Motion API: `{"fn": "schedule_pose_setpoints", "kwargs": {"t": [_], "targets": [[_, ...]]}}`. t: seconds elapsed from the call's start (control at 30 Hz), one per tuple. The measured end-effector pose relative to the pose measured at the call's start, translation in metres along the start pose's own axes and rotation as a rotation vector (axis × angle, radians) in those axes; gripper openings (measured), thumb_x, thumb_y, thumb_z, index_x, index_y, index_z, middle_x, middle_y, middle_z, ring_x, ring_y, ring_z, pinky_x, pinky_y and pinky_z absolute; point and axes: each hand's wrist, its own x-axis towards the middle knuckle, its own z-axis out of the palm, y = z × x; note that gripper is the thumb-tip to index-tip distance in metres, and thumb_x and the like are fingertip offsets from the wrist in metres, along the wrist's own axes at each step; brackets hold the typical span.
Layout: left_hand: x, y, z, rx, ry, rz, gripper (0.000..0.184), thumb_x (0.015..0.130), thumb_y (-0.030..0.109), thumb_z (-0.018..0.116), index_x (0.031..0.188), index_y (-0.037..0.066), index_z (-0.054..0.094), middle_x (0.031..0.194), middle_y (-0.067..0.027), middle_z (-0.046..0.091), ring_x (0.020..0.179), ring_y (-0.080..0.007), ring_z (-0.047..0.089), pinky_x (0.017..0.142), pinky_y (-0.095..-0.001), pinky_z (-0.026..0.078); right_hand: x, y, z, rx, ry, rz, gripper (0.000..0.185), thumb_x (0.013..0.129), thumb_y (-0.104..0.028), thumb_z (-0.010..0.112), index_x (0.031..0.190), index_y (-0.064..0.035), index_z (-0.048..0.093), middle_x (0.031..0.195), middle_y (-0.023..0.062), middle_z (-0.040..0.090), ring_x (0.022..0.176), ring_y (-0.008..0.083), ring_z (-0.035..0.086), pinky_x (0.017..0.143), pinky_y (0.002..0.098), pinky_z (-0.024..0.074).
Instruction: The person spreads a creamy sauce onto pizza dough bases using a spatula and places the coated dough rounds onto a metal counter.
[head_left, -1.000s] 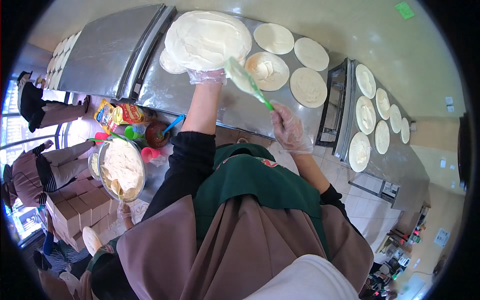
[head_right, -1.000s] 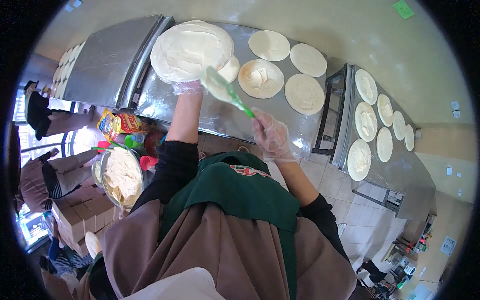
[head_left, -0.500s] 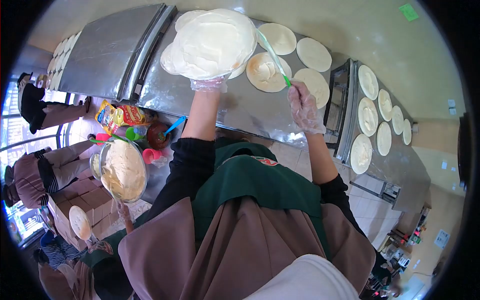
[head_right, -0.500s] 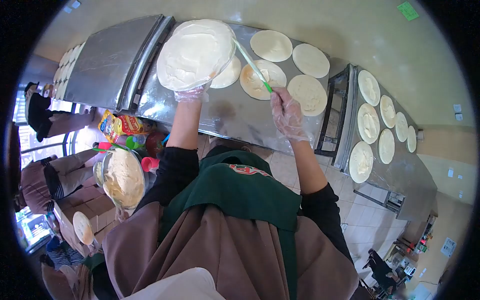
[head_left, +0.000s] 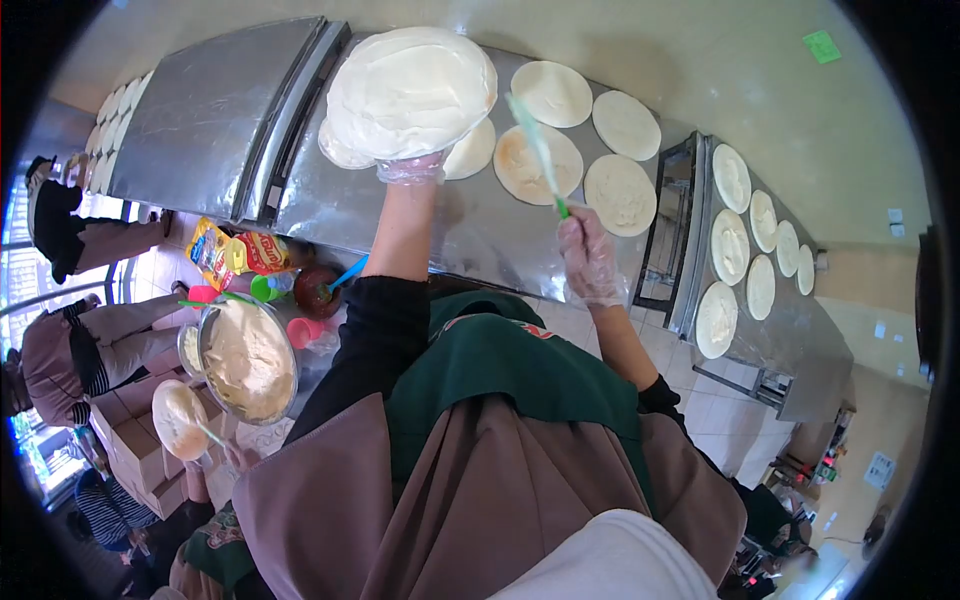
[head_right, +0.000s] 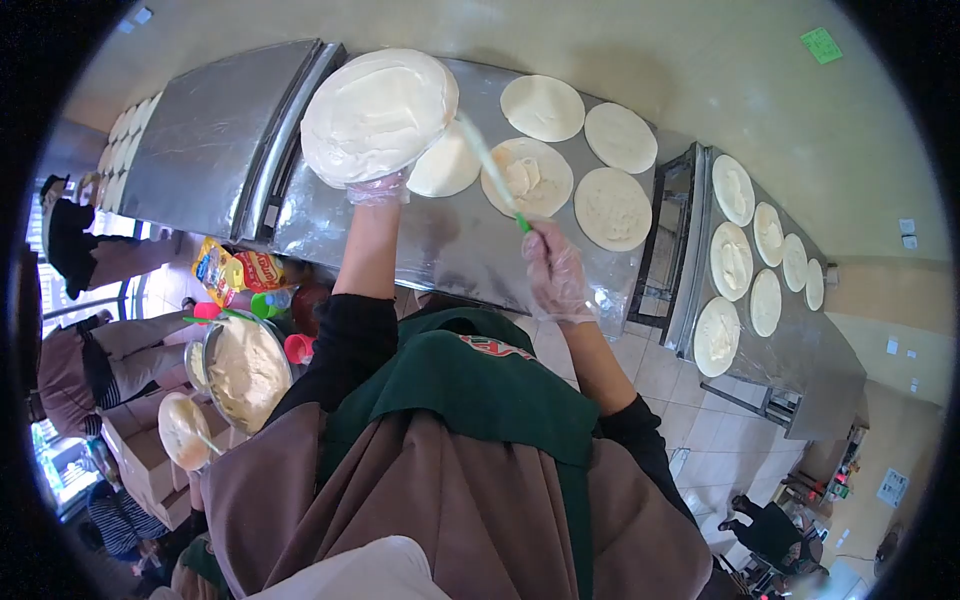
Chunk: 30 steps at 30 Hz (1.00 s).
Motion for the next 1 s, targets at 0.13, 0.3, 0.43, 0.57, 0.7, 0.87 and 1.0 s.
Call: {"fn": "schedule_pose_setpoints", "kwargs": {"t": [0.13,0.3,0.43,0.57,0.7,0.87,1.0], "targets": [[0.004,0.008,0.007,-0.215,0.097,0.053,0.064,0.088,0.048,0.053,0.139,0.015,0.035,0.138,-0.0106,0.045,0.124,-0.0292,0.047,0.102,-0.0465,0.041,0.014,-0.004,0.002,0.439,0.085,0.317,0.017,0.096,-0.013,0.048,0.108,-0.0033,0.054,0.071,0.0002,0.049,0.063,0.0073,0.044,0.057,0.0235,0.0402],[0.012,0.002,0.011,-0.386,0.093,-0.011,0.064,0.088,0.05,0.052,0.139,0.016,0.035,0.138,-0.0105,0.044,0.124,-0.0296,0.046,0.102,-0.0474,0.041,0.038,-0.007,0.016,0.058,0.247,0.098,0.016,0.096,-0.013,0.048,0.106,-0.003,0.054,0.07,0.0018,0.051,0.061,0.0099,0.047,0.057,0.0262,0.042],[0.013,0.0,0.022,-0.543,0.084,-0.084,0.064,0.088,0.051,0.051,0.139,0.016,0.036,0.139,-0.0104,0.044,0.124,-0.0301,0.046,0.102,-0.0483,0.04,0.066,-0.016,0.029,-0.101,0.316,-0.032,0.014,0.094,-0.011,0.051,0.105,-0.0033,0.055,0.069,0.0094,0.056,0.058,0.0177,0.053,0.056,0.0318,0.0448],[0.015,-0.006,0.024,-0.688,0.078,-0.162,0.064,0.088,0.052,0.05,0.139,0.016,0.037,0.139,-0.0103,0.044,0.125,-0.0305,0.045,0.102,-0.0493,0.04,0.076,-0.006,0.041,-0.105,0.288,-0.039,0.015,0.091,-0.01,0.053,0.105,-0.0039,0.055,0.074,0.0163,0.059,0.062,0.0256,0.058,0.058,0.0355,0.0461],[0.022,-0.015,0.023,-0.822,0.093,-0.24,0.065,0.087,0.054,0.049,0.139,0.016,0.037,0.14,-0.0102,0.043,0.125,-0.0309,0.045,0.103,-0.0502,0.039,0.059,0.012,0.044,-0.204,0.255,0.0,0.016,0.09,-0.01,0.053,0.105,-0.0044,0.055,0.079,0.0195,0.061,0.068,0.0329,0.062,0.061,0.0403,0.0472],[0.023,-0.03,0.021,-0.988,0.109,-0.351,0.065,0.087,0.055,0.048,0.139,0.016,0.038,0.14,-0.01,0.043,0.125,-0.0314,0.044,0.103,-0.0513,0.039,0.036,0.039,0.037,0.127,0.162,0.23,0.015,0.094,-0.012,0.05,0.106,-0.0028,0.053,0.071,0.0056,0.055,0.06,0.0143,0.052,0.056,0.0298,0.0439],[0.022,-0.037,0.025,-1.134,0.109,-0.444,0.066,0.087,0.056,0.047,0.138,0.016,0.038,0.14,-0.0099,0.042,0.126,-0.0319,0.044,0.103,-0.0522,0.038,0.052,0.033,0.027,0.213,0.159,0.238,0.016,0.097,-0.013,0.047,0.106,-0.0021,0.053,0.071,-0.001,0.048,0.061,0.0062,0.043,0.055,0.0239,0.04]]}}
